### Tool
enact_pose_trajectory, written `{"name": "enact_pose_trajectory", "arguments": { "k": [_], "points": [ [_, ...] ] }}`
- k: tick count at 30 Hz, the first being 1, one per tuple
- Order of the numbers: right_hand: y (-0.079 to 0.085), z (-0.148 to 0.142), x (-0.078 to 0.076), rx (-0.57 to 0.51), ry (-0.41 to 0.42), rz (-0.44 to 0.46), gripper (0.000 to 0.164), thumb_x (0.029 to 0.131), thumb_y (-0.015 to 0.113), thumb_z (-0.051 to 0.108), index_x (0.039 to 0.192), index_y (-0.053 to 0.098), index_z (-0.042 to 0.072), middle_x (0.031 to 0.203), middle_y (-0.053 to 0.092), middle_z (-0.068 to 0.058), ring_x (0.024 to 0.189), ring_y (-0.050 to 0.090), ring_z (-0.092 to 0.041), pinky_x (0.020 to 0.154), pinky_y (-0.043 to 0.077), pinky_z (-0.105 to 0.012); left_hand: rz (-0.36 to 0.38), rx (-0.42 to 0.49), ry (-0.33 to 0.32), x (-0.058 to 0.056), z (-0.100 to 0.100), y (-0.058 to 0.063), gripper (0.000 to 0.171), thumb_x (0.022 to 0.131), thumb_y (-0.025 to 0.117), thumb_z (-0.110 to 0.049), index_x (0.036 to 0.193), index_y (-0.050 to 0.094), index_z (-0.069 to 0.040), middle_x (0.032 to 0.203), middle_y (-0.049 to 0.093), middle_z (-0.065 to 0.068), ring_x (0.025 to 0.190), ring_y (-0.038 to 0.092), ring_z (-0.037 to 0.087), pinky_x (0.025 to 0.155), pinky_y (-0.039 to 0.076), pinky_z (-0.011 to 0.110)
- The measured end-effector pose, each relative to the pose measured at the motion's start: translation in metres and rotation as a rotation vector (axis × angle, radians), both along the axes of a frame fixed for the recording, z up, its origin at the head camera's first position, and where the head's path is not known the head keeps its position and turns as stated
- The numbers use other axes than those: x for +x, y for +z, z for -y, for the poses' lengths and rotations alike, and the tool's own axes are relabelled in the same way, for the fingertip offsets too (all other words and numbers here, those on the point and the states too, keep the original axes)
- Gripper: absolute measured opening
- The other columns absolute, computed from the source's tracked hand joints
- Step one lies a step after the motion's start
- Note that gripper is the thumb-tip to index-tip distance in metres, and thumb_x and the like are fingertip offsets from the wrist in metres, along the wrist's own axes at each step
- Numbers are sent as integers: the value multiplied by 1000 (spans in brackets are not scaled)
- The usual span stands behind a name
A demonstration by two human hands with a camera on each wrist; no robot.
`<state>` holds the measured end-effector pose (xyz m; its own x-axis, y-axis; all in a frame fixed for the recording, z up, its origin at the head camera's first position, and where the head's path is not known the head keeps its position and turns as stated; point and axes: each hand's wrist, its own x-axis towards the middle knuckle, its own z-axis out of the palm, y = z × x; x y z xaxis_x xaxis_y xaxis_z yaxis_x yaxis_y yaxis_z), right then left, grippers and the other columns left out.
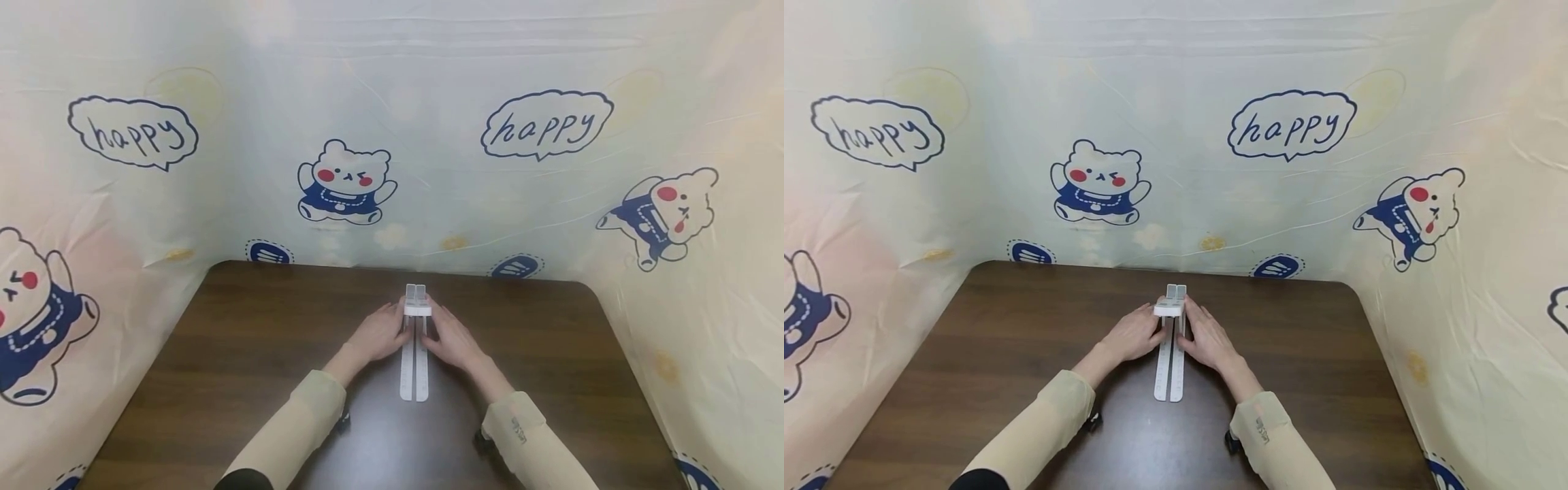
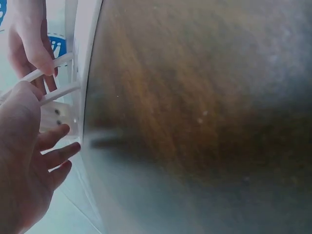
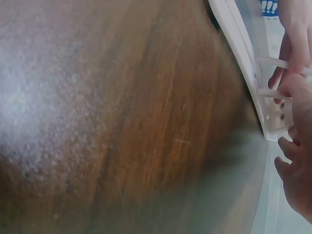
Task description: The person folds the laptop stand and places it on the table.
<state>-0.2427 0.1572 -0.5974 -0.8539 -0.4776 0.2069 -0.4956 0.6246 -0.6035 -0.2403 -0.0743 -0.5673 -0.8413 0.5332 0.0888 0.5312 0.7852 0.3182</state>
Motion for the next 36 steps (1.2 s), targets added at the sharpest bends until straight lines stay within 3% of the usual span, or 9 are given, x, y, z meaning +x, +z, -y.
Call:
{"name": "enact_pose_trajectory", "arguments": {
  "k": [4, 6, 10, 15, 16, 22, 23, 33, 36],
  "points": [
    [-18, -5, -6, 27, 7, -20, 89, 100, 75, 25, 174, 28, 7, 179, 32, -23, 164, 40, -40, 141, 25, -50, -63, -59, -6, 0, -3, 0, 75, 109, 55, -35, 160, 37, 17, 142, 72, 29, 139, 69, 37, 131, 45, 49],
    [-29, -8, -9, 36, 12, -47, 88, 101, 73, 25, 174, 28, 8, 180, 30, -23, 165, 39, -37, 142, 23, -45, -57, -91, 2, 3, -7, 10, 74, 106, 59, -32, 157, 40, 19, 135, 75, 30, 133, 72, 39, 128, 47, 51],
    [-3, -3, -1, 27, 14, -28, 87, 96, 75, 15, 171, 33, 1, 176, 35, -29, 160, 44, -46, 138, 30, -57, -52, -130, 10, 3, -6, 13, 74, 108, 58, -34, 160, 40, 16, 130, 78, 25, 131, 73, 36, 129, 48, 47],
    [37, 5, 11, 140, 8, 17, 81, 99, 75, 9, 167, 34, -7, 174, 35, -33, 160, 43, -48, 134, 32, -65, -45, -144, 18, 3, -3, 17, 73, 113, 56, -41, 163, 40, 10, 141, 74, 23, 138, 69, 37, 130, 46, 50],
    [30, 3, 8, 152, 10, 9, 81, 101, 73, 12, 169, 32, -3, 175, 34, -31, 161, 43, -47, 135, 31, -64, -40, -144, 23, 2, -3, 17, 73, 114, 54, -42, 164, 39, 9, 145, 72, 24, 141, 67, 38, 131, 45, 51],
    [35, 6, 6, 239, -7, -1, 76, 109, 66, 20, 171, 28, -3, 174, 36, -30, 162, 43, -43, 135, 32, -63, -28, -145, 60, 0, -3, 16, 69, 117, 49, -45, 165, 43, 4, 159, 62, 21, 154, 57, 38, 134, 40, 54],
    [46, 9, 9, 263, -16, 3, 73, 110, 66, 18, 169, 30, -7, 173, 38, -31, 161, 44, -43, 135, 33, -64, -37, -140, 65, -1, -4, 15, 67, 117, 49, -44, 164, 44, 3, 160, 62, 20, 154, 56, 38, 133, 40, 54],
    [41, 11, 5, 250, -36, -48, 64, 113, 60, 18, 167, 34, -4, 170, 45, -30, 159, 47, -41, 134, 36, -61, -95, -56, 62, -4, -4, 13, 58, 115, 56, -37, 157, 54, 3, 155, 65, 22, 151, 60, 37, 131, 43, 55],
    [41, 13, 4, 237, -37, -73, 55, 113, 60, 16, 161, 42, -4, 163, 55, -29, 155, 53, -42, 134, 37, -60, -93, -13, 56, -5, -4, 15, 55, 115, 58, -33, 154, 56, 6, 154, 66, 24, 150, 60, 40, 130, 44, 56]
  ]
}}
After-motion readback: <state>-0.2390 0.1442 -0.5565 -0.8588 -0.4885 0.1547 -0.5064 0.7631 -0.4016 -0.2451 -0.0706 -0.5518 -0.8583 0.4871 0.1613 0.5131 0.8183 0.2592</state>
